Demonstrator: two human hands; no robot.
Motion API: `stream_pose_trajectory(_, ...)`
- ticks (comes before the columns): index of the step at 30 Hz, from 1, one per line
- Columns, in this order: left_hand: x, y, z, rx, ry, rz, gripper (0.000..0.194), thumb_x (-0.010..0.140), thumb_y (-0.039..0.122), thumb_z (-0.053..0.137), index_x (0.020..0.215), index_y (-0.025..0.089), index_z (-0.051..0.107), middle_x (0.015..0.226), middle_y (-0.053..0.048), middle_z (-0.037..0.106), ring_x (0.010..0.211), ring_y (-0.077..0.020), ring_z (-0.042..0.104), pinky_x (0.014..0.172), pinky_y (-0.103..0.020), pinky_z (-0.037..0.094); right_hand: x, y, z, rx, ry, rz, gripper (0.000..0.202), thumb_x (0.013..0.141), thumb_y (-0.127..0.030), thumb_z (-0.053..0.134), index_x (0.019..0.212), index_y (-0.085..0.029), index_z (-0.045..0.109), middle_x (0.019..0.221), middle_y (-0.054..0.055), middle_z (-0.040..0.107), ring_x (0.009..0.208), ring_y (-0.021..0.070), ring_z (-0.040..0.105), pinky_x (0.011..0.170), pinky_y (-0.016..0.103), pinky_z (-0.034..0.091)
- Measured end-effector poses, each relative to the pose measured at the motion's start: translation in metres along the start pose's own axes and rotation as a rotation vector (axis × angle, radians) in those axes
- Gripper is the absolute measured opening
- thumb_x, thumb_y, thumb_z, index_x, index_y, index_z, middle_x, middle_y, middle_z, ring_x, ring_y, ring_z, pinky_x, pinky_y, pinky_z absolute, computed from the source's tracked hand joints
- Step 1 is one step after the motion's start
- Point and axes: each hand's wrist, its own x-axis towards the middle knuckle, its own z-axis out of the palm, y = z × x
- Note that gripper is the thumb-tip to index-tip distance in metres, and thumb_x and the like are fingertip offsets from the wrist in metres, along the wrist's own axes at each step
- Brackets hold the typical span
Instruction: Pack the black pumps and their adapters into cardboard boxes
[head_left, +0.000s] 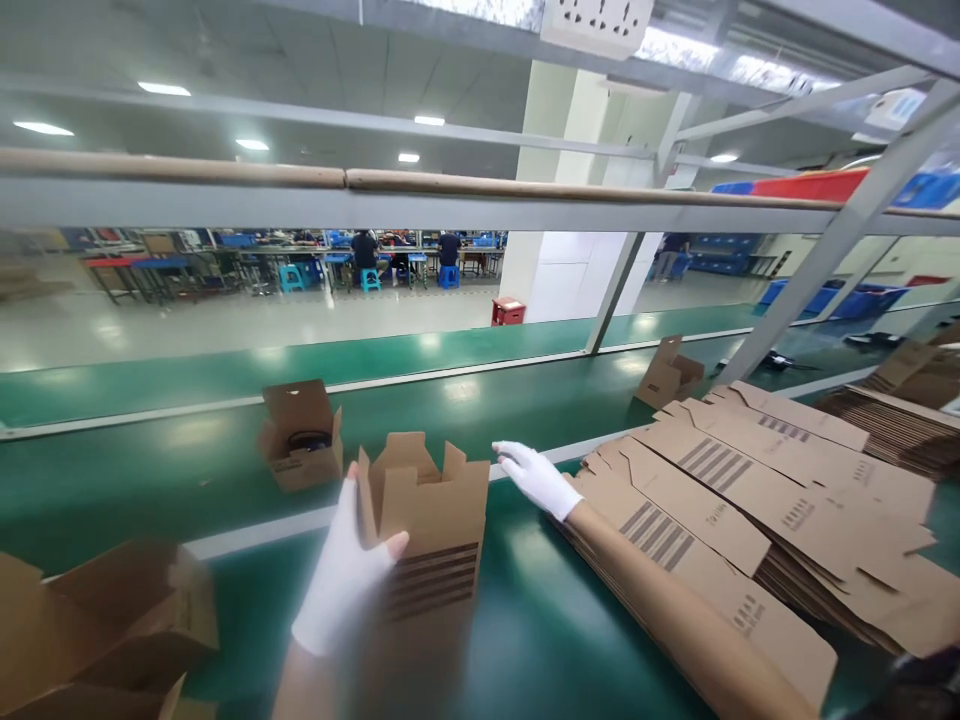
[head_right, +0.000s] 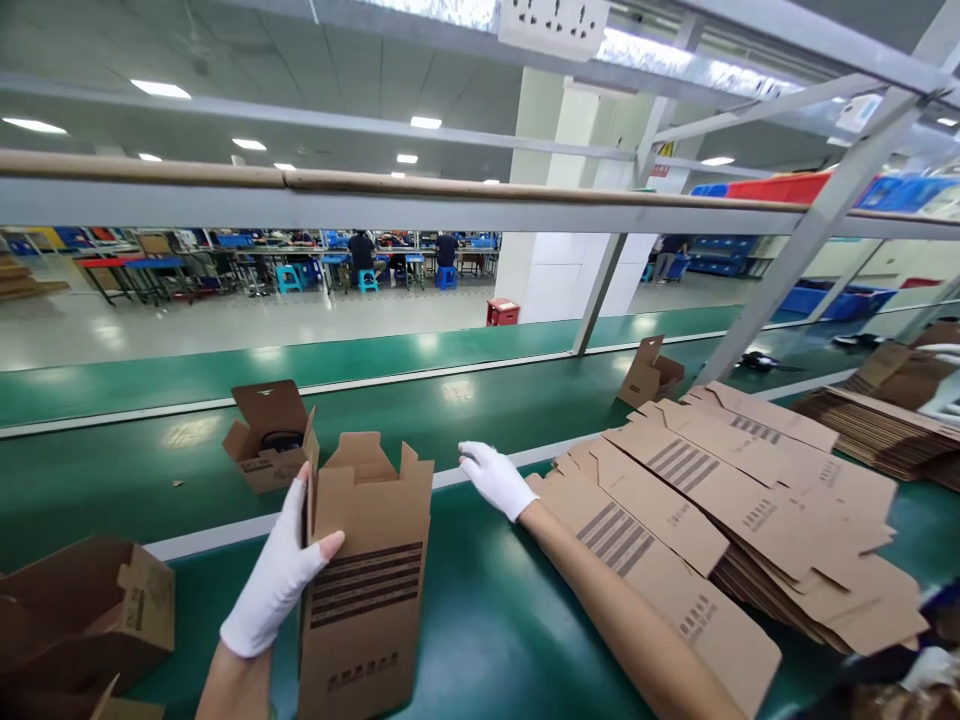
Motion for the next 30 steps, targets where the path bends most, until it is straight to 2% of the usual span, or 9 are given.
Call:
stream_pose_trajectory(4, 0.001, 0.009, 0.018, -0.171, -0.133, -0.09, 0.111, 0.068, 0.06, 0.067, 0.147, 0.015, 0.003, 0.151, -0.019, 0.022, 0.135, -0.0368, 0.031, 0.108, -0.05, 0.036, -0.041, -0.066, -0.041, 0.002, 0.451, -0.512, 0.033, 0.093, -0.025, 0.04, 0.124, -0.018, 0.049, 0.128, 0.011, 0.053, 0.119, 0.0206, 0.048, 0.101, 0.039, 0.041)
stream_pose_trajectory(6, 0.0, 0.015, 0.028, -0.28, -0.208, -0.078, 0.113, 0.065, 0.058, 0.07, 0.146, 0.014, 0.005, 0.15, -0.02, 0.024, 0.134, -0.0368, 0.033, 0.109, -0.05, 0.035, -0.062, -0.096, -0.047, -0.203, 0.374, -0.741, 0.033, 0.092, -0.032, 0.046, 0.121, -0.017, 0.05, 0.123, 0.012, 0.054, 0.113, 0.0262, 0.049, 0.095, 0.043, 0.043)
stream_pose_trajectory(9, -0.003, 0.021, 0.037, -0.38, -0.24, -0.079, 0.112, 0.064, 0.059, 0.07, 0.145, 0.012, 0.008, 0.149, -0.021, 0.026, 0.134, -0.0354, 0.034, 0.109, -0.045, 0.037, -0.078, -0.118, -0.037, -0.464, 0.176, -0.805, 0.042, 0.09, -0.041, 0.051, 0.119, -0.012, 0.051, 0.114, 0.014, 0.055, 0.106, 0.03, 0.048, 0.094, 0.049, 0.04)
stream_pose_trajectory(13, -0.008, 0.018, 0.038, -0.354, -0.185, -0.129, 0.104, 0.069, 0.055, 0.068, 0.146, 0.016, 0.009, 0.152, -0.017, 0.021, 0.136, -0.0321, 0.031, 0.108, -0.041, 0.038, -0.074, -0.111, -0.017, -0.509, 0.14, -0.788, 0.059, 0.084, -0.046, 0.056, 0.127, -0.007, 0.045, 0.111, 0.014, 0.055, 0.098, 0.0273, 0.049, 0.104, 0.051, 0.029)
stream_pose_trajectory(17, -0.01, 0.01, 0.037, -0.364, -0.197, -0.093, 0.094, 0.074, 0.05, 0.065, 0.145, 0.016, 0.012, 0.151, -0.017, 0.023, 0.136, -0.0306, 0.032, 0.108, -0.04, 0.04, -0.069, -0.108, -0.02, -0.535, 0.098, -0.834, 0.066, 0.082, -0.053, 0.057, 0.127, -0.007, 0.044, 0.101, 0.011, 0.056, 0.087, 0.0237, 0.051, 0.098, 0.044, 0.036)
stream_pose_trajectory(21, -0.011, 0.002, 0.04, -0.265, -0.213, -0.002, 0.082, 0.082, 0.053, 0.053, 0.146, 0.02, 0.015, 0.146, -0.015, 0.035, 0.126, -0.0336, 0.045, 0.098, -0.045, 0.048, -0.068, -0.117, -0.027, -0.573, 0.06, -0.865, 0.069, 0.079, -0.06, 0.057, 0.123, -0.008, 0.046, 0.096, 0.01, 0.057, 0.085, 0.0242, 0.052, 0.091, 0.042, 0.04)
stream_pose_trajectory(23, -0.012, 0.001, 0.042, -0.127, -0.194, 0.066, 0.085, 0.08, 0.057, 0.052, 0.147, 0.021, 0.014, 0.144, -0.016, 0.039, 0.127, -0.0362, 0.044, 0.099, -0.05, 0.047, -0.066, -0.117, -0.025, -0.592, -0.107, -0.776, 0.063, 0.079, -0.06, 0.057, 0.119, -0.012, 0.049, 0.093, 0.009, 0.059, 0.078, 0.0242, 0.055, 0.078, 0.039, 0.045)
stream_pose_trajectory(27, -0.017, 0.006, 0.045, 0.029, -0.195, 0.127, 0.101, 0.071, 0.053, 0.067, 0.148, 0.021, 0.012, 0.15, -0.016, 0.027, 0.138, -0.0406, 0.022, 0.11, -0.058, 0.029, -0.058, -0.106, -0.014, -0.487, -0.697, -0.556, 0.049, 0.08, -0.052, 0.059, 0.118, -0.022, 0.053, 0.082, 0.002, 0.064, 0.059, 0.0186, 0.056, 0.053, 0.026, 0.039)
stream_pose_trajectory(30, -0.02, 0.014, 0.044, 0.126, -0.276, 0.166, 0.098, 0.067, 0.047, 0.072, 0.147, 0.026, 0.02, 0.148, -0.012, 0.031, 0.136, -0.0417, 0.025, 0.108, -0.057, 0.033, -0.053, -0.101, -0.016, -0.499, -0.853, -0.503, 0.042, 0.079, -0.045, 0.062, 0.117, -0.026, 0.058, 0.082, 0.0, 0.067, 0.063, 0.0178, 0.058, 0.054, 0.024, 0.036)
